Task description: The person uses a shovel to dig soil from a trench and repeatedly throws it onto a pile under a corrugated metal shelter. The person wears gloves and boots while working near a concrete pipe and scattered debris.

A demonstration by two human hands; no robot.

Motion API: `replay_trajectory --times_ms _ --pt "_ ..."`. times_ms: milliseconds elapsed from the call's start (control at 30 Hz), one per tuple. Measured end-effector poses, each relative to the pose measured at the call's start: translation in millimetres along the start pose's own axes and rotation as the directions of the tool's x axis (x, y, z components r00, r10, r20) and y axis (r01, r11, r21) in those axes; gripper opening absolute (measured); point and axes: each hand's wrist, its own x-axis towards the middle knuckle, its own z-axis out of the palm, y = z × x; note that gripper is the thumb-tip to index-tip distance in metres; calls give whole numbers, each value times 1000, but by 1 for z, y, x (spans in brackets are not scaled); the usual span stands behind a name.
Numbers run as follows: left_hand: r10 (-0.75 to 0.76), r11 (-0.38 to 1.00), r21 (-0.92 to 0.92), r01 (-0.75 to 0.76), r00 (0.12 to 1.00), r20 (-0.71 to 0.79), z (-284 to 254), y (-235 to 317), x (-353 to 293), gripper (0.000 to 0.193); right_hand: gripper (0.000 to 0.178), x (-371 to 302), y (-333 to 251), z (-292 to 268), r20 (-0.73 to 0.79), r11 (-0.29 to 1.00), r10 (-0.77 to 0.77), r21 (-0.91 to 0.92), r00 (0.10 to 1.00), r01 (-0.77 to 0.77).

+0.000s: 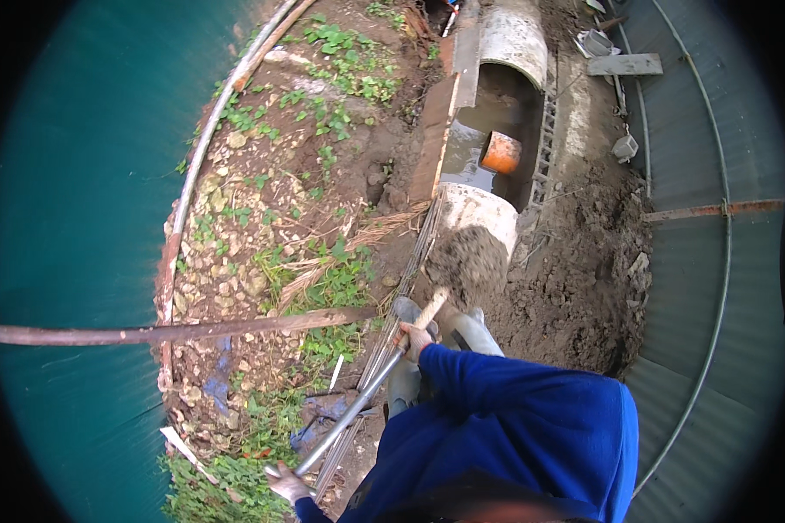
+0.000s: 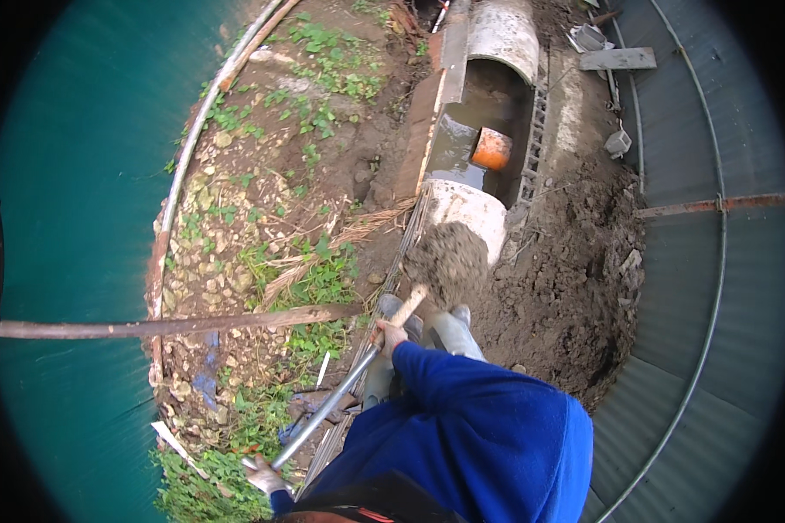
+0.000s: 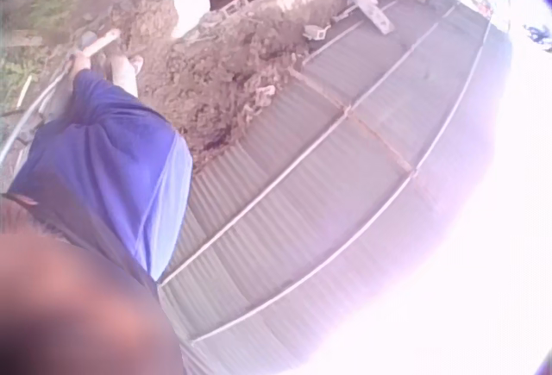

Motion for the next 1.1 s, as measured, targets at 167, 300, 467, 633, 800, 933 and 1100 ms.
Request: replay_trajectory --times_ms 167,300,467,633,800,933,1100 --pt "-359 909 107 404 886 -295 18 -42 -101 53 20 1 -40 52 -2 880 -49 -474 999 42" --pt "-574 818 -163 551 796 -190 70 -39 -164 50 19 28 -92 99 19 839 -88 -538 996 84" --pt "-271 596 -618 513 852 447 143 60 -172 31 19 91 -161 181 99 733 -185 -649 978 205" --pt "-331 338 -717 609 790 515 295 255 -134 27 17 110 -184 264 94 962 58 -270 994 -31" --pt "386 902 -306 -304 886 258 492 410 -109 33 32 152 -261 375 -15 807 82 -585 997 -75" --pt "13 218 -756 617 773 634 507 432 -93 19 27 163 -268 366 -41 933 72 -351 997 -82" --pt "-94 608 -559 564 750 655 410 394 -117 17 21 87 -224 299 -10 932 -172 -326 985 159"
